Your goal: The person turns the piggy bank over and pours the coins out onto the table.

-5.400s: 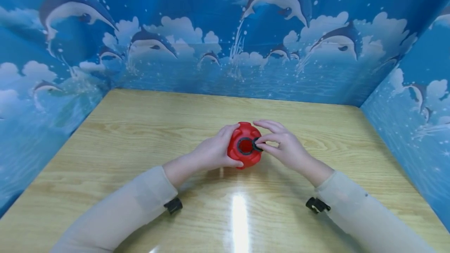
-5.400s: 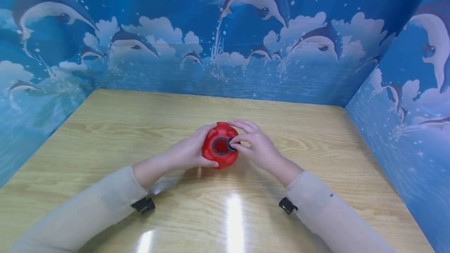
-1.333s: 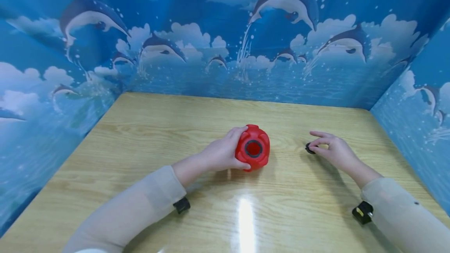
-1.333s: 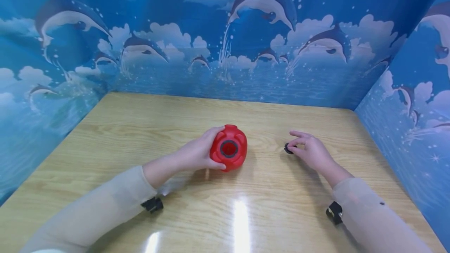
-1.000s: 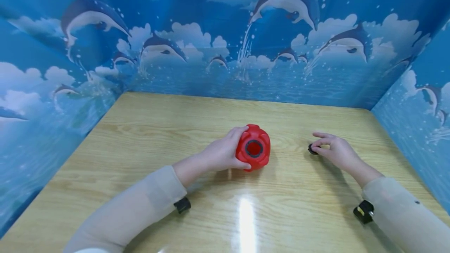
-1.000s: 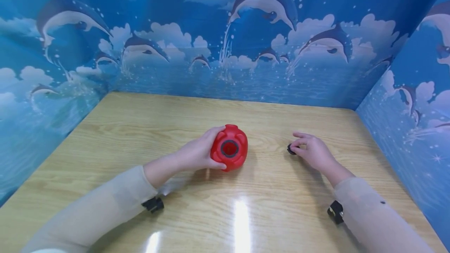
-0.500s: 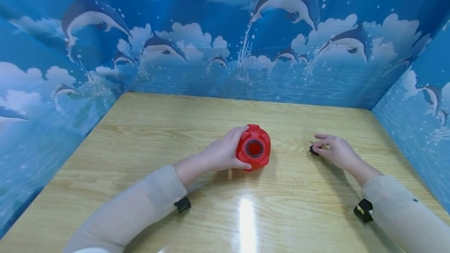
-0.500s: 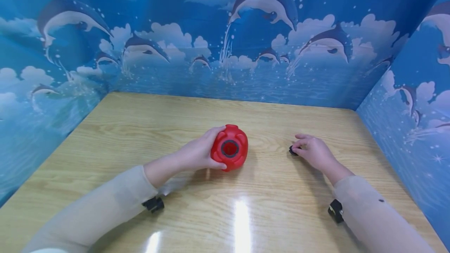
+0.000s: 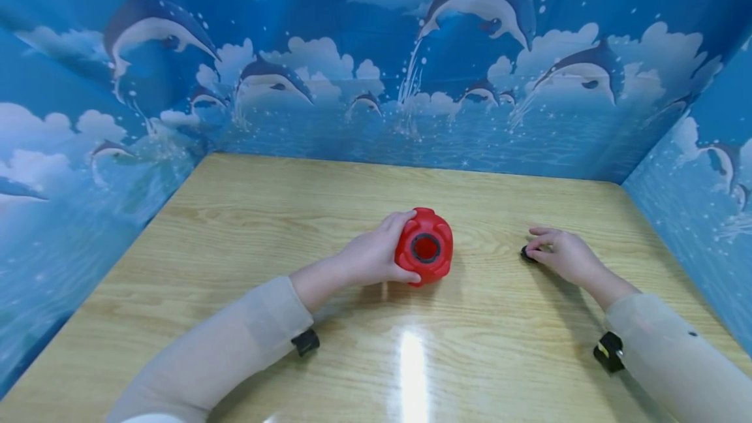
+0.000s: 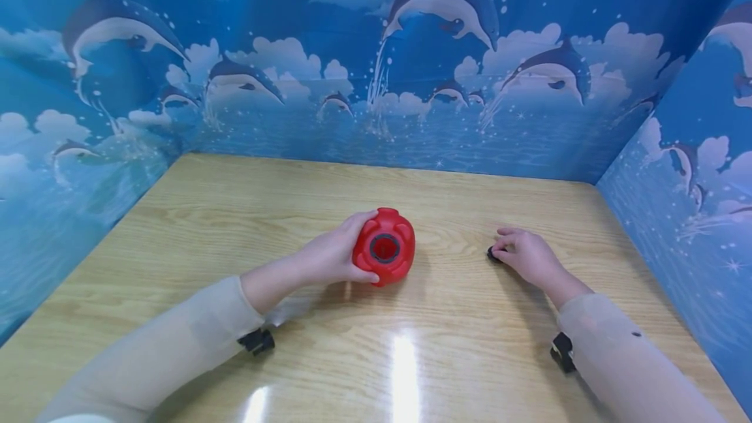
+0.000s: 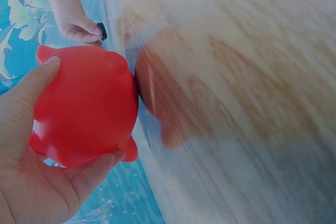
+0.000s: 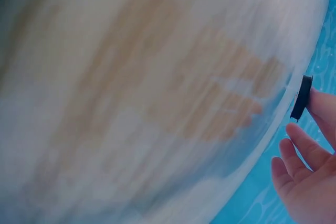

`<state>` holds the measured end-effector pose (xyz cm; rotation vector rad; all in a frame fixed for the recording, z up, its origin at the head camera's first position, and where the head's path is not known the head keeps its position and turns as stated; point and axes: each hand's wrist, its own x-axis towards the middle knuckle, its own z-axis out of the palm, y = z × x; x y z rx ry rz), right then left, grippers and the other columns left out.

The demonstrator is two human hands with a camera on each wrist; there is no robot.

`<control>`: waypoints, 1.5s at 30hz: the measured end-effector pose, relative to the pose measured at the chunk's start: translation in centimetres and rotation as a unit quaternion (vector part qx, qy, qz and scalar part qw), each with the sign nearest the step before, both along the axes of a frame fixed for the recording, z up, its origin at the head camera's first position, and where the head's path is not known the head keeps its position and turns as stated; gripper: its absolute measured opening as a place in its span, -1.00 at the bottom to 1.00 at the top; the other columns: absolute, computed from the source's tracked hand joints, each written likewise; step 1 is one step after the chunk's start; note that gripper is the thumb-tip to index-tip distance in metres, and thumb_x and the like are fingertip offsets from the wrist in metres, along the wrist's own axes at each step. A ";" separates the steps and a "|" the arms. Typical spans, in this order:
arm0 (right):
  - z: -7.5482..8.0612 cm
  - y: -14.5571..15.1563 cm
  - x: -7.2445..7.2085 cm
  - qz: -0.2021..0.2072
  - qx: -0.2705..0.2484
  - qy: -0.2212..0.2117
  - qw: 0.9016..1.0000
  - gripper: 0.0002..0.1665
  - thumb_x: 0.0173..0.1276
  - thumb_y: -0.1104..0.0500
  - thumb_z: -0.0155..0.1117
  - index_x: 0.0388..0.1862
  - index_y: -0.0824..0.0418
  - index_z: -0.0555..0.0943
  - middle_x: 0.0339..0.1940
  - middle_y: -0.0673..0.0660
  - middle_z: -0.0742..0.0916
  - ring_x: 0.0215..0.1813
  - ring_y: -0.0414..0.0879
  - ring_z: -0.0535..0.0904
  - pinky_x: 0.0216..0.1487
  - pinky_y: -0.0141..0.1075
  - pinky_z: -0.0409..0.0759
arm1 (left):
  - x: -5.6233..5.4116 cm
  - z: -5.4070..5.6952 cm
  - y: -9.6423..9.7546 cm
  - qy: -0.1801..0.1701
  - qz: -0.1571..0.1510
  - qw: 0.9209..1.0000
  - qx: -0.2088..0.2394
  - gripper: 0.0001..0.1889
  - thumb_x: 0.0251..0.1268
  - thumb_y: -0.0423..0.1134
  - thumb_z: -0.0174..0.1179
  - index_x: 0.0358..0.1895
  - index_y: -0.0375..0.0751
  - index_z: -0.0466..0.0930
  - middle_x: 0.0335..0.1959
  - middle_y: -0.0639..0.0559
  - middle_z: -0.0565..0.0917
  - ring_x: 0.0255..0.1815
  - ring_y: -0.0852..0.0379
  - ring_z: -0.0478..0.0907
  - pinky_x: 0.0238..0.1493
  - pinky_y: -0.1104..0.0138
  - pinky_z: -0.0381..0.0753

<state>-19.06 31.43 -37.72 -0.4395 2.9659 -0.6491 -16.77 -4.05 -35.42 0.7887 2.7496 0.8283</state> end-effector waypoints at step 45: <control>2.5 -11.4 2.6 0.000 -0.381 -0.402 0.833 -0.12 0.44 -0.34 -0.41 0.51 0.17 -0.15 0.25 0.42 0.42 0.00 0.19 0.59 -0.06 -0.11 0.59 | 0.0 -0.2 -0.2 -0.008 -0.005 1.000 0.010 0.14 -0.12 0.08 0.44 0.48 0.03 -0.18 0.36 0.02 0.19 0.22 0.10 0.30 0.00 0.24 0.53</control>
